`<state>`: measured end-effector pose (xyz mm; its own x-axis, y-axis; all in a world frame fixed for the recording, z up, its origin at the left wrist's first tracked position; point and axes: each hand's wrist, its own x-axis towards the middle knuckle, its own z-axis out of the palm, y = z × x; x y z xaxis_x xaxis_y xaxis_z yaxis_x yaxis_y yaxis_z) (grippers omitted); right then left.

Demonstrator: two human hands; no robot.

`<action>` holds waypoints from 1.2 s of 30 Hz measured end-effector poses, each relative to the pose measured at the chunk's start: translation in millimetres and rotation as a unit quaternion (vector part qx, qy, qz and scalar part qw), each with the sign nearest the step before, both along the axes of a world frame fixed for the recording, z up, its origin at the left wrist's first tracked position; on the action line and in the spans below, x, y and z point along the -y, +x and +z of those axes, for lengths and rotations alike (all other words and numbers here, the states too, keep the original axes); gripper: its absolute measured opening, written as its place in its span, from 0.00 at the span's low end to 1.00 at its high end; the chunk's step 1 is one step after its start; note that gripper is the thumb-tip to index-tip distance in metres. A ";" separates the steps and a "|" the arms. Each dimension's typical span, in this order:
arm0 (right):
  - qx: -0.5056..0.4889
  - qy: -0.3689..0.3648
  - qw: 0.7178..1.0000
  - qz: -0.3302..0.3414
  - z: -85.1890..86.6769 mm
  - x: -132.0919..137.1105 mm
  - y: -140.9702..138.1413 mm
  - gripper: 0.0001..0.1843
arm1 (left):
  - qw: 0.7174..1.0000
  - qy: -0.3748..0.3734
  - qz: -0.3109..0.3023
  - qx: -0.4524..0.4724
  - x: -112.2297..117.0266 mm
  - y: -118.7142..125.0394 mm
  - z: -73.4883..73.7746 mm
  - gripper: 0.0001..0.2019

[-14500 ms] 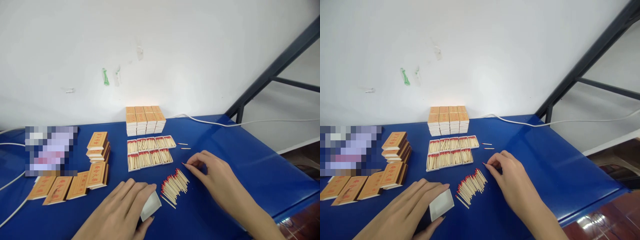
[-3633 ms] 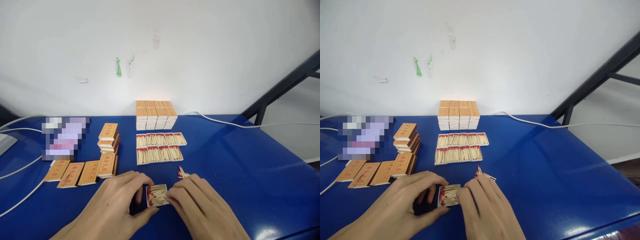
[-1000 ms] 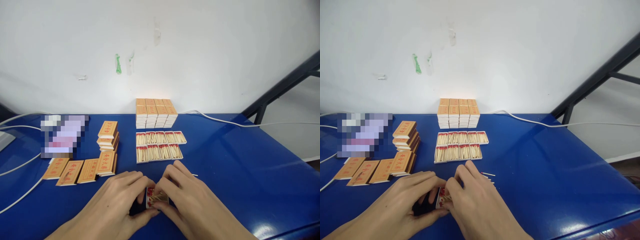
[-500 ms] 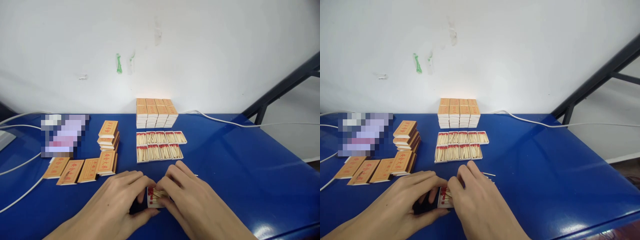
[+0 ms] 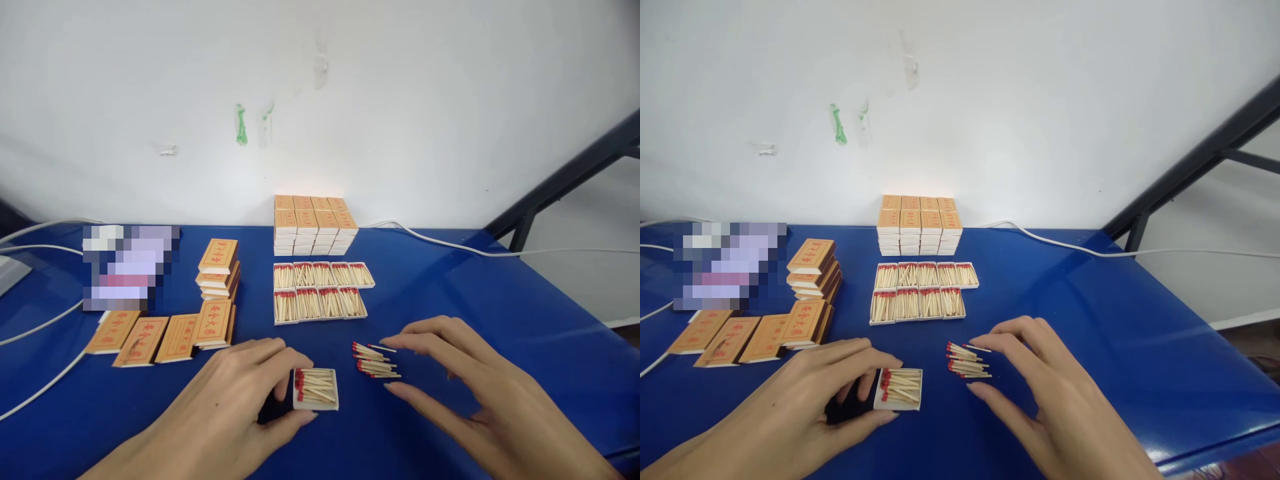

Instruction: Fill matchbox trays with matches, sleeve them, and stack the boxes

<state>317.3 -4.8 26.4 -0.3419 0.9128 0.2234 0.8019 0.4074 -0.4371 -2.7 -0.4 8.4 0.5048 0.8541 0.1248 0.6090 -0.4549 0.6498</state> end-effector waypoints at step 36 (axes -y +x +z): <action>-0.067 0.024 0.997 0.008 7.3 -17.8 -20.8 0.10 | 1.000 -0.015 0.026 0.002 -0.4 1.9 -1.3 0.11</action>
<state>296.5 12.9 33.8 -0.3210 0.8946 0.3109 0.7301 0.4428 -0.5205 -0.9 0.0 7.1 0.4595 0.8823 0.1018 0.6281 -0.4038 0.6652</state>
